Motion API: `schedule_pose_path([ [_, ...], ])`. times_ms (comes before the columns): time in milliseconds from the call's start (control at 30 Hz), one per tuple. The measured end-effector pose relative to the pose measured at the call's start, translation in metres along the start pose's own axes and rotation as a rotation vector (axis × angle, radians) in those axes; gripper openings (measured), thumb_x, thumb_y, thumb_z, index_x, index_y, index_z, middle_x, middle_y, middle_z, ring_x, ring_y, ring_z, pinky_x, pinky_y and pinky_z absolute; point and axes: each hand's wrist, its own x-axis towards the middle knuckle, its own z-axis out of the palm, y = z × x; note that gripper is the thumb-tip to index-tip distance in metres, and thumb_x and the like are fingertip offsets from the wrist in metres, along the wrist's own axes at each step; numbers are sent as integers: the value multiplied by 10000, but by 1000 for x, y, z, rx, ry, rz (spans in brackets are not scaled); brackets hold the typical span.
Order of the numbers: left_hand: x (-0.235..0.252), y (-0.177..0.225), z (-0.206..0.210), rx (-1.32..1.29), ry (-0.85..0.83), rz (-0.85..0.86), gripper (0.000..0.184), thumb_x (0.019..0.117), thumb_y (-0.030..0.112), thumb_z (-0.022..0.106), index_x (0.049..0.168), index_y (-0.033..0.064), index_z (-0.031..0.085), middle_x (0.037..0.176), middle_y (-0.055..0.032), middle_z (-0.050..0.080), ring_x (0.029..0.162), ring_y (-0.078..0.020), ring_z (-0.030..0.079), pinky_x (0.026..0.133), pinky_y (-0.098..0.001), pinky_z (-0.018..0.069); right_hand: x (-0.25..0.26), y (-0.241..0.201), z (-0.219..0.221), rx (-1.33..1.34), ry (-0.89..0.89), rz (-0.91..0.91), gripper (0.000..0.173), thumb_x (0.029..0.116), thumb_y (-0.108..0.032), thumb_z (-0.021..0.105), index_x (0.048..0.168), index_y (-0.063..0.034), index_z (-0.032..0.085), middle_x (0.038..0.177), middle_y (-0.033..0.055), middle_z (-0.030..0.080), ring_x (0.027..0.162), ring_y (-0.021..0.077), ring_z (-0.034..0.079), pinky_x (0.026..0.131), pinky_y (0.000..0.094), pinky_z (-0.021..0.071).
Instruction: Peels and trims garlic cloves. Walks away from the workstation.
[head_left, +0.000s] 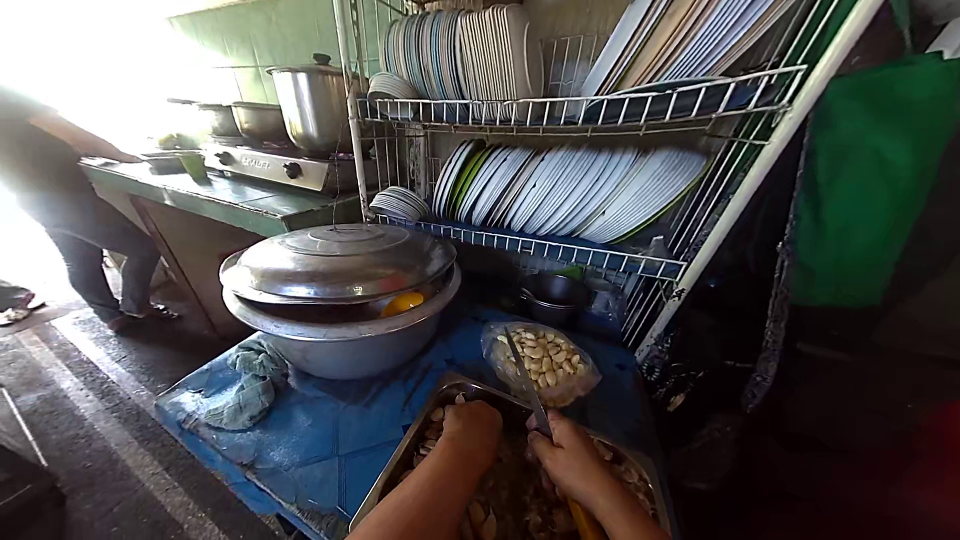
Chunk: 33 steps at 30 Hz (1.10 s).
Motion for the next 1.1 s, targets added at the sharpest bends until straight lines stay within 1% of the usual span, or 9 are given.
schedule_pose_path([
  [67, 6, -20, -1, -182, 54, 133, 323, 955, 169, 668, 1219, -18, 663, 1333, -253, 593, 1271, -436, 556, 1007, -651, 467, 2, 2, 0, 49, 40, -8, 346, 1029, -110, 485, 1361, -17, 479, 960, 110, 661, 606, 175, 632, 575, 345, 561],
  [133, 9, -34, -5, -456, 181, 271, 315, 915, 194, 750, 1144, -16, 701, 1198, -213, 668, 1163, -351, 623, 1031, -550, 476, 3, 3, 0, 97, 57, -20, 397, 1012, -92, 494, 1397, -22, 427, 983, 98, 663, 602, 172, 631, 559, 346, 561],
  [267, 15, -42, -4, -881, 272, 378, 331, 847, 170, 835, 1067, -12, 668, 963, -95, 691, 822, -137, 663, 790, -310, 563, -2, -1, 2, 173, 6, -91, 373, 1005, -79, 476, 1369, -27, 417, 939, 79, 646, 579, 158, 605, 533, 329, 542],
  [367, 15, -40, -3, -1049, 237, 427, 362, 845, 101, 825, 1146, -19, 664, 1011, -94, 706, 854, -112, 690, 799, -273, 585, -4, -2, 4, 202, -14, -162, 340, 992, -97, 466, 1327, -46, 437, 905, 59, 634, 555, 143, 593, 520, 319, 542],
  [433, 14, -41, -5, -1085, 218, 445, 342, 872, 86, 796, 1176, -19, 680, 1046, -96, 720, 892, -104, 698, 836, -269, 584, -5, -4, 5, 215, -6, -183, 349, 1001, -99, 452, 1346, -47, 434, 915, 52, 635, 556, 137, 592, 518, 312, 542],
  [600, 12, -43, -7, -1084, 167, 482, 251, 931, 49, 722, 1168, -25, 688, 1028, -86, 720, 850, -81, 699, 811, -242, 590, -4, -3, 5, 236, 62, -230, 335, 977, -90, 447, 1309, -41, 456, 905, 41, 645, 547, 119, 591, 505, 288, 535],
  [800, 12, -41, -6, -944, 177, 475, 219, 953, 170, 725, 1093, 2, 719, 946, -57, 720, 766, -59, 670, 749, -232, 570, -3, -3, 8, 118, 57, -214, 390, 1016, -99, 433, 1396, -20, 401, 947, 73, 638, 616, 154, 618, 576, 340, 555],
  [900, 9, -41, -8, -991, 125, 505, 243, 999, 222, 681, 1104, 7, 721, 906, -27, 712, 718, -31, 658, 698, -203, 566, 0, -3, 7, 50, 52, -162, 320, 1024, -82, 411, 1338, -21, 418, 883, 68, 628, 613, 165, 626, 588, 352, 559],
  [1100, 6, -42, -10, -1035, -2, 516, 226, 1030, 130, 610, 1210, 12, 678, 1028, -54, 682, 807, -64, 667, 760, -231, 576, -1, -3, 6, 85, 125, -133, 288, 1022, -64, 389, 1294, 0, 456, 847, 71, 613, 634, 168, 629, 601, 347, 556],
])
